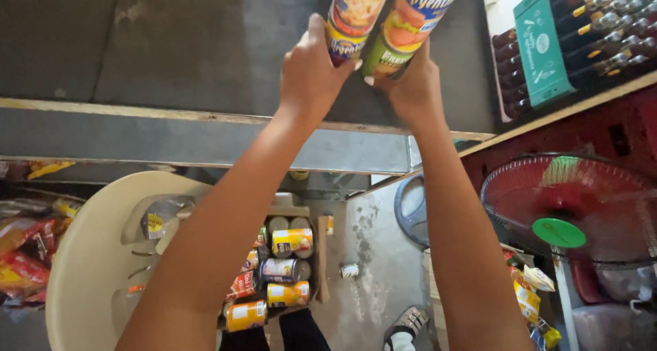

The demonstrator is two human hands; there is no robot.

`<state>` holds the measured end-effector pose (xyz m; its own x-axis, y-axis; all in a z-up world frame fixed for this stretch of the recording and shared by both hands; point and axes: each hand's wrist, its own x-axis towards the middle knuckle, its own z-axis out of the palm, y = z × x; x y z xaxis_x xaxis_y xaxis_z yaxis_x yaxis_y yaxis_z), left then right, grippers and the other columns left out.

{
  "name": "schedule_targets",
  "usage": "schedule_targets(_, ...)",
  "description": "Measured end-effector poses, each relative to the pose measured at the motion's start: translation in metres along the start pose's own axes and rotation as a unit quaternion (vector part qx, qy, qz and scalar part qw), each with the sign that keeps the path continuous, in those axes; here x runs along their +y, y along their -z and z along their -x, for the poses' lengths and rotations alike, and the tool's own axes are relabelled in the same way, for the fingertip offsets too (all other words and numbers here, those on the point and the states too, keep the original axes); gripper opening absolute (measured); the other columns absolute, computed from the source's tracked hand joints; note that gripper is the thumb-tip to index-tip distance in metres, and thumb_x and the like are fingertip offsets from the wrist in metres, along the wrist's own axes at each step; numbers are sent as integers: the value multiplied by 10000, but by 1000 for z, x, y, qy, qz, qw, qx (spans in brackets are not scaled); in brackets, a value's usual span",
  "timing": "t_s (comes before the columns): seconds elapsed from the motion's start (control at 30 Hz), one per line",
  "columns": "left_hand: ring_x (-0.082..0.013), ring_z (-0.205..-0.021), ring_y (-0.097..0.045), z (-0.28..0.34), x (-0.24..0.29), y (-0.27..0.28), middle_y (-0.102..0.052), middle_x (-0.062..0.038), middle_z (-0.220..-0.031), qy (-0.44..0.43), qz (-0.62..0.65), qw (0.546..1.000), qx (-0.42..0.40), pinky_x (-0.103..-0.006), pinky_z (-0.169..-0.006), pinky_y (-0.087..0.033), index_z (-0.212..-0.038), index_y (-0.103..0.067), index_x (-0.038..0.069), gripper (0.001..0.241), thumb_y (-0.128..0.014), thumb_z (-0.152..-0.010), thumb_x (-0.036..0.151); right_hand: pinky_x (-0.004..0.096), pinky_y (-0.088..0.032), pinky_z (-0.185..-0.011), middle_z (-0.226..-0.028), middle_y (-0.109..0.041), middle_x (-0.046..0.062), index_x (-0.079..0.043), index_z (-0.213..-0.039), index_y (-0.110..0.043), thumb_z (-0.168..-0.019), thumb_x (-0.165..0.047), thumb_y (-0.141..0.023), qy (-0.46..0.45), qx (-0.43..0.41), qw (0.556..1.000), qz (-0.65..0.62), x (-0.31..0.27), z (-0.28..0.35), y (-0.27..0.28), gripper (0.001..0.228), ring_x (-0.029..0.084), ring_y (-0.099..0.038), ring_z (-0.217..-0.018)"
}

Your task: Organizing and stocking various canned goods on a shelf from a box.

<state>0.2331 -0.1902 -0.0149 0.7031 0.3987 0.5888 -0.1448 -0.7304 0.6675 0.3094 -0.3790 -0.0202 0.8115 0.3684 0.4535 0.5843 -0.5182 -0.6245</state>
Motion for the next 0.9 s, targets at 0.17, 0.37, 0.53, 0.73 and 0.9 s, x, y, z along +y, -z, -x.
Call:
schedule_targets(0.17,-455,-941,-688,14,29,3,-732,-211,-972,36,15,998,-53,-517,-745,-558,-1091,-490,42,607,-916,-732,283,394,-573,-969,-1259,-741,176,-15,-1434,-435,-759,-138,-948,15,11,999,-33,-12,18,16,857,330,-717,-1198)
schedule_targets(0.37,-452,-923,-694,27,39,9,-733,-213,-941,55,2,994,-95,-522,-749,-559,-1071,-478,52,611,-914,-720,296,381,-585,-962,-1248,-750,150,-19,-1426,-425,-725,-158,-976,-19,-12,999,-45,-11,38,25,903,293,-736,-1183)
schedule_targets(0.53,-461,-886,-692,27,45,10,-725,-219,-913,-6,25,997,-70,-533,-727,-555,-1057,-477,52,623,-927,-701,297,390,-575,-954,-1234,-739,166,-19,-1418,-436,-715,-149,-983,11,12,1000,-20,-7,41,33,901,305,-724,-1183)
schedule_targets(0.73,-439,-1072,-655,34,35,31,-698,-211,-1087,18,43,994,-100,-508,-843,-541,-1127,-467,36,592,-879,-777,275,369,-586,-993,-1292,-742,132,-49,-1447,-473,-832,-153,-918,-2,-11,1000,2,-13,57,41,766,270,-737,-1198)
schedule_targets(0.9,-398,-1209,-625,18,-29,89,-618,-232,-1315,-96,116,985,-82,-459,-1015,-501,-1329,-525,13,567,-819,-872,177,320,-534,-1010,-1358,-592,107,-11,-1384,-513,-837,64,-767,-37,140,989,-19,-81,110,49,608,235,-607,-1264)
